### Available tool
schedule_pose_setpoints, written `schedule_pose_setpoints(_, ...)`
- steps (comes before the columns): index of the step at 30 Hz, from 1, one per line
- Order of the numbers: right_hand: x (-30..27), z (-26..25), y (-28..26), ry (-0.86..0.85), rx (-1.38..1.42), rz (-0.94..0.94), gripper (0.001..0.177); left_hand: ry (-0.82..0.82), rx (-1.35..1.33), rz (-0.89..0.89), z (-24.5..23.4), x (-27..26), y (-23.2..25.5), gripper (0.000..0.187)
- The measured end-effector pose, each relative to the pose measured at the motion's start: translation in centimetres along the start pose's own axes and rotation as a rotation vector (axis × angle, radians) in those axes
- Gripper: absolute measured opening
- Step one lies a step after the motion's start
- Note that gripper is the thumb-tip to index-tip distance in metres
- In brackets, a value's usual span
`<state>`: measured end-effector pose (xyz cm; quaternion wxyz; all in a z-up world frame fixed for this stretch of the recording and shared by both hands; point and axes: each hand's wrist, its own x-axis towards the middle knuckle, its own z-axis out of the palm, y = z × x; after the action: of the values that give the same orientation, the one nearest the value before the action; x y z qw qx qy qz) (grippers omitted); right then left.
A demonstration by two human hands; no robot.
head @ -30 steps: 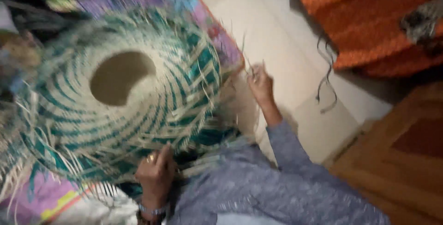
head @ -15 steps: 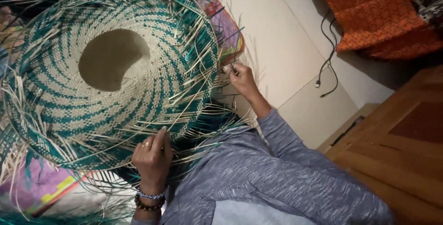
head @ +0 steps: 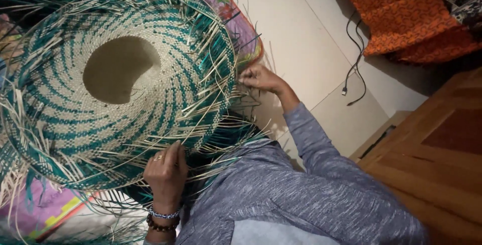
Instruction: A person is seated on the floor weaving a straw hat, using their hands and a small wooden tool to interlace green and natural-colored fibers.
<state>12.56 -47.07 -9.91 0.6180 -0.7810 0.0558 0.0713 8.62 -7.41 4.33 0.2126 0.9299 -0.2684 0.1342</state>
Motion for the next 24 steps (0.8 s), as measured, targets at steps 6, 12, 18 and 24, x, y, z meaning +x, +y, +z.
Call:
schedule_pose_setpoints(6,-0.7,1.7,3.3,-0.438,0.417,0.323,0.016,-0.008,-0.024,0.011,-0.7,0.7,0.6,0.012)
schedule_pose_setpoints(12,-1.4,2.2,6.7,-0.284,0.999,0.209,0.024,-0.009,-0.032,0.022,-0.7,0.7,0.5,0.015)
schedule_pose_setpoints(18,-1.0,-0.1,7.2,-0.234,0.996,0.281,0.037,-0.009,-0.037,0.021,-0.7,0.8,0.5,0.014)
schedule_pose_setpoints(24,-0.1,-0.8,3.7,0.489,0.113,0.155,0.028,-0.001,-0.063,-0.006,-0.6,0.9,0.3,0.016)
